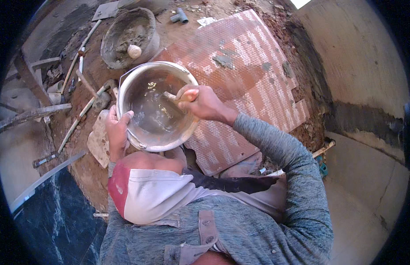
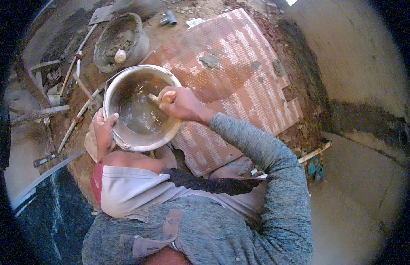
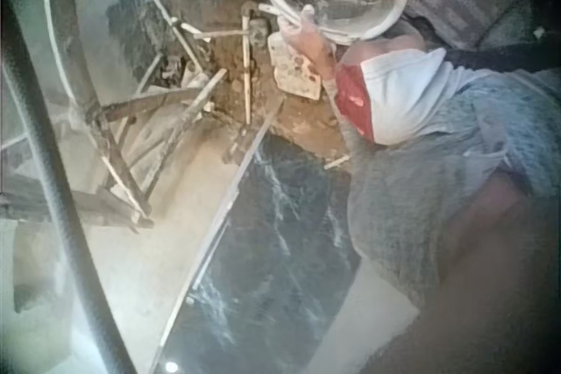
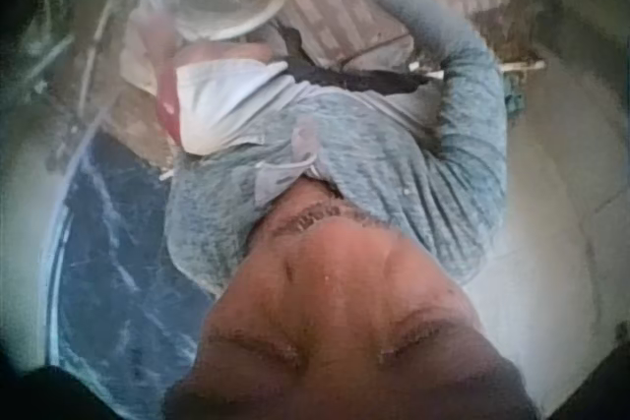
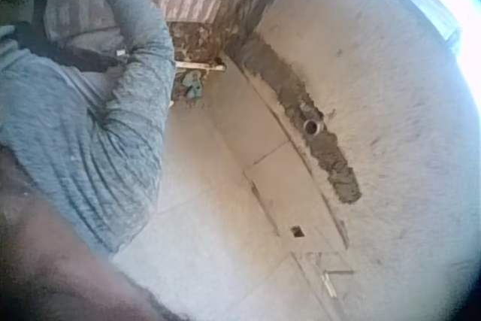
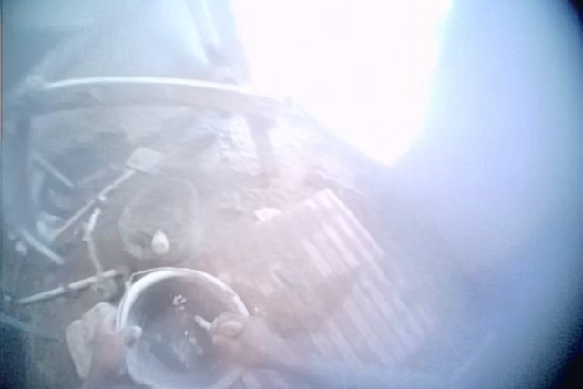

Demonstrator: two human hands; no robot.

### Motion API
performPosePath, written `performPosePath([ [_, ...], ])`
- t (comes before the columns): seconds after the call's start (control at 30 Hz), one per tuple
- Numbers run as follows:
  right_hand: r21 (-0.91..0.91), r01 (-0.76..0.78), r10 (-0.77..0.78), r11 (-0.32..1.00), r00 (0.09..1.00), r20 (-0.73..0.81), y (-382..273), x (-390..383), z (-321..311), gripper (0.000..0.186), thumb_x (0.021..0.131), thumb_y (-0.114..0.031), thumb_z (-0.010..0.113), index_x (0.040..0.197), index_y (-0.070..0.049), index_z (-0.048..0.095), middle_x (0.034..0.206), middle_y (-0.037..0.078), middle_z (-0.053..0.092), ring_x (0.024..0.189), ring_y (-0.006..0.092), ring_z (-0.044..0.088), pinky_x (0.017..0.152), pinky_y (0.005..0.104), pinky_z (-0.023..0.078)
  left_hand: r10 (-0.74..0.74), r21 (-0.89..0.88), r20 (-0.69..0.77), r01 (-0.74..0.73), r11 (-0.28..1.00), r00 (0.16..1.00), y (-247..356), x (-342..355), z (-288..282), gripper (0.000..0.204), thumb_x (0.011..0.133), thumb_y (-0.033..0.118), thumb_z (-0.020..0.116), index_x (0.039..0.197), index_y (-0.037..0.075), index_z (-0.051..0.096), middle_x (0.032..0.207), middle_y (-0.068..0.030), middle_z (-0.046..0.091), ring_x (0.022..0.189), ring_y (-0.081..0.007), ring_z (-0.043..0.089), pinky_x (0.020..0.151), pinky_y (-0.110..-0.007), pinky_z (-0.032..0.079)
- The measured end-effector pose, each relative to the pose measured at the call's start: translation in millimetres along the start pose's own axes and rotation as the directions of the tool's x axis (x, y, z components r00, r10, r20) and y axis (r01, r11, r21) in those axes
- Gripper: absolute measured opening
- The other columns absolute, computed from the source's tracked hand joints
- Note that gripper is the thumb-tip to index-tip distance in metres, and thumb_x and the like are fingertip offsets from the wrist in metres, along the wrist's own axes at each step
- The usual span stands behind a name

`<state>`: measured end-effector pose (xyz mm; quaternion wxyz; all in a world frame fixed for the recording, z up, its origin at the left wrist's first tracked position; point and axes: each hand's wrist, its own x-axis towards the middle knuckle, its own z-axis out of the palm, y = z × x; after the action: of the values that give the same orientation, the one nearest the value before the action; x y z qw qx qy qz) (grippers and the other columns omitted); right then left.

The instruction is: The person applies mortar to the back of a large floor tile using a trowel and a brush, then spreads the mortar evenly across the surface of the tile while sitting on the floor.

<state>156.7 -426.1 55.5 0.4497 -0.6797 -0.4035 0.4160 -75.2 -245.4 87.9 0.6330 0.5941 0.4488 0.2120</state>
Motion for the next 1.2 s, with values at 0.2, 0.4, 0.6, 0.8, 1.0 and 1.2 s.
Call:
performPosePath([
  [0.2,0.502,-0.189,0.187,0.844,0.981,0.055,11.7,-38.6,-81.8,0.02,0.085,-0.01,0.069,0.103,-0.001,0.066,0.094,0.008,0.068,0.079,0.0121,0.066,0.069,0.0264,0.054,0.01,-0.047,0.056,-0.008,0.999,0.998,27.4,4.0,35.8,0.021,0.085,-0.004,0.061,0.105,0.0,0.057,0.094,-0.0061,0.065,0.079,-0.0103,0.061,0.074,-0.025,0.05],
  [0.4,0.184,-0.33,0.369,0.926,0.893,-0.258,40.0,-130.5,-175.8,0.018,0.084,-0.012,0.07,0.098,-0.001,0.067,0.09,0.004,0.07,0.075,0.0087,0.065,0.066,0.024,0.051,0.072,0.103,0.206,-0.094,0.99,0.976,20.9,23.1,60.3,0.017,0.085,-0.003,0.063,0.1,0.002,0.057,0.087,-0.003,0.063,0.074,-0.0077,0.058,0.07,-0.023,0.048],
  [0.6,0.027,-0.343,0.318,0.939,0.835,-0.448,120.5,-178.8,-188.6,0.015,0.082,-0.015,0.073,0.09,-0.002,0.071,0.081,0.0,0.069,0.074,0.0068,0.061,0.067,0.0249,0.049,0.049,0.106,0.239,-0.077,0.991,0.97,26.2,28.0,70.9,0.017,0.084,-0.002,0.064,0.099,0.003,0.056,0.089,-0.0023,0.062,0.076,-0.0073,0.057,0.071,-0.024,0.048],
  [0.8,-0.324,-0.37,0.107,0.871,0.787,-0.608,102.3,-178.8,-227.2,0.017,0.081,-0.01,0.072,0.098,-0.006,0.069,0.089,0.005,0.071,0.081,0.0134,0.066,0.075,0.0303,0.053,0.032,0.045,0.236,-0.044,0.998,0.971,29.3,30.9,75.8,0.022,0.083,-0.003,0.064,0.104,0.002,0.058,0.094,-0.0043,0.064,0.078,-0.0097,0.06,0.074,-0.024,0.049],
  [1.0,-0.675,-0.177,-0.159,0.716,0.9,-0.405,96.8,-207.3,-168.9,0.016,0.081,-0.013,0.068,0.096,-0.009,0.065,0.091,0.013,0.064,0.086,0.0338,0.063,0.077,0.044,0.052,0.012,0.022,0.213,-0.017,1.0,0.977,22.8,35.8,75.9,0.019,0.084,-0.002,0.063,0.102,0.002,0.058,0.091,-0.0032,0.064,0.077,-0.0089,0.059,0.072,-0.023,0.047],
  [1.2,-0.355,-0.122,-0.025,0.927,0.923,-0.383,71.8,-219.6,-121.3,0.019,0.08,-0.013,0.069,0.098,-0.009,0.065,0.091,0.013,0.065,0.089,0.0311,0.064,0.078,0.0408,0.051,0.021,-0.009,0.252,-0.019,1.0,0.968,27.5,41.6,88.1,0.019,0.084,-0.002,0.062,0.103,0.002,0.058,0.092,-0.0034,0.064,0.076,-0.0089,0.058,0.071,-0.023,0.047],
])
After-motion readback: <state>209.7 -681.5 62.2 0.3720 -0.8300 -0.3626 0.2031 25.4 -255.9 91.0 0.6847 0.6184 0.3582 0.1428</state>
